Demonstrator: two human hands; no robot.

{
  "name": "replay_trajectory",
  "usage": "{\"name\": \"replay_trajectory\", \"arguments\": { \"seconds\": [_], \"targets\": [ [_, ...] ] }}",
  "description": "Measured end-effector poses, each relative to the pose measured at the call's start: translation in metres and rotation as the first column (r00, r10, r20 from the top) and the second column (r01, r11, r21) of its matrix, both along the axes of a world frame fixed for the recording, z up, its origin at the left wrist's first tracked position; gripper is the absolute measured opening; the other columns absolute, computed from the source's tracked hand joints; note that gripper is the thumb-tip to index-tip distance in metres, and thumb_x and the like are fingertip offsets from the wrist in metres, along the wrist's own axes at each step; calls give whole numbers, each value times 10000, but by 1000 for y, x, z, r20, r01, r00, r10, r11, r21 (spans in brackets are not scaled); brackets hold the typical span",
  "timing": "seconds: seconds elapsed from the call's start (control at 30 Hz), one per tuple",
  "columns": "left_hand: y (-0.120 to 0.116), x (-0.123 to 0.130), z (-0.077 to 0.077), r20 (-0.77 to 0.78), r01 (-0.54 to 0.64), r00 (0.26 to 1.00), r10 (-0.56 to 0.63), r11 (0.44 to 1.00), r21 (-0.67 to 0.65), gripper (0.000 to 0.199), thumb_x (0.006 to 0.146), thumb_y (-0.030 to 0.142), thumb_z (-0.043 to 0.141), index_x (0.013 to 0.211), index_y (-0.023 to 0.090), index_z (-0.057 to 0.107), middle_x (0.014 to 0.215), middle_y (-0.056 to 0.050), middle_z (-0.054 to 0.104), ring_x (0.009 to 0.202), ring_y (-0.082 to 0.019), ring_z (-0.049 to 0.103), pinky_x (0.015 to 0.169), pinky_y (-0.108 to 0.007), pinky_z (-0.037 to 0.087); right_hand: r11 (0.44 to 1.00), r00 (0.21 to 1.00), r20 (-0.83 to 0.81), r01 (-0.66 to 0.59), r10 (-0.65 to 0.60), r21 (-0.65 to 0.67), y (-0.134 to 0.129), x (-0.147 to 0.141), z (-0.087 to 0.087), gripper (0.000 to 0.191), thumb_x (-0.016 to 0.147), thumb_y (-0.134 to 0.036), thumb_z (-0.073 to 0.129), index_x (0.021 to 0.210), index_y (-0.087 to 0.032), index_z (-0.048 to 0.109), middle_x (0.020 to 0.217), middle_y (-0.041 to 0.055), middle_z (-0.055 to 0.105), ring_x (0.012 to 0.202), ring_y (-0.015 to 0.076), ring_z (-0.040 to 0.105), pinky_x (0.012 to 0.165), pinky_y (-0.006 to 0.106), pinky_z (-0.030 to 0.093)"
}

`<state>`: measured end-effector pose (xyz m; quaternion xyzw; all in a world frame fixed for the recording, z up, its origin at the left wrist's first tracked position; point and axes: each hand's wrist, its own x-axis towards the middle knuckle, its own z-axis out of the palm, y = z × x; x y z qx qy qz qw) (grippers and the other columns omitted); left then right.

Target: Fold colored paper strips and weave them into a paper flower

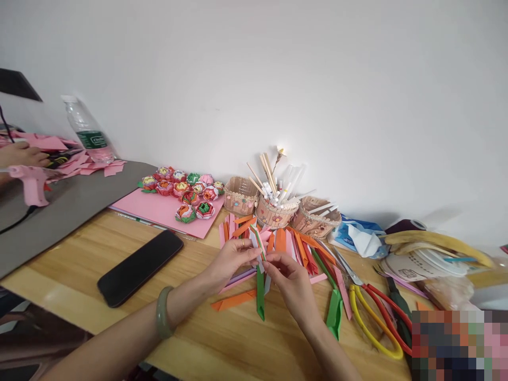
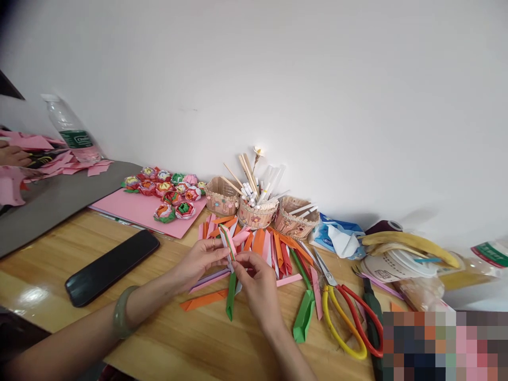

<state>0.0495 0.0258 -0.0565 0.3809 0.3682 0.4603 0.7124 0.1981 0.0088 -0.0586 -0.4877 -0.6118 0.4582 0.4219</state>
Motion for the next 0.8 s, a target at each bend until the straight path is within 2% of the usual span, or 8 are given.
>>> {"name": "replay_trajectory", "arguments": {
  "seconds": [0.17, 0.4, 0.6, 0.8],
  "targets": [
    [0, -1, -1, 42, -1, 999, -1, 999, 35, 230, 661, 327, 694, 724, 106, 678, 713, -46, 632, 694, -132, 585, 739, -289, 467, 999, 994, 109, -19, 15, 38, 0, 2, 0, 184, 778, -336, 553, 770, -164, 618, 759, 28, 604, 685, 149, 527, 623, 246, 400],
    [1, 0, -7, 47, 13, 999, -13, 1000, 3, 257, 649, 363, 698, 716, 115, 684, 685, -29, 629, 668, -111, 580, 695, -244, 462, 992, 987, 144, -82, 67, 99, -2, 4, 2, 183, 811, -322, 519, 797, -178, 632, 791, 31, 614, 710, 150, 538, 638, 244, 407],
    [0, 1, -5, 28, 39, 999, -39, 999, -13, 310, 644, 359, 704, 836, 116, 692, 747, -57, 651, 701, -120, 581, 672, -227, 451, 989, 978, 189, -105, 85, 101, -2, 4, 6, 184, 815, -296, 509, 831, -183, 653, 787, 38, 619, 695, 155, 532, 627, 253, 408],
    [-2, 2, -4, 88, 25, 996, -25, 1000, -1, 236, 681, 325, 682, 788, 115, 674, 729, -48, 634, 686, -115, 583, 675, -231, 462, 986, 972, 224, -102, 71, 129, -4, 4, 9, 169, 825, -283, 496, 836, -199, 642, 789, 33, 618, 705, 159, 543, 633, 256, 412]
  ]
}}
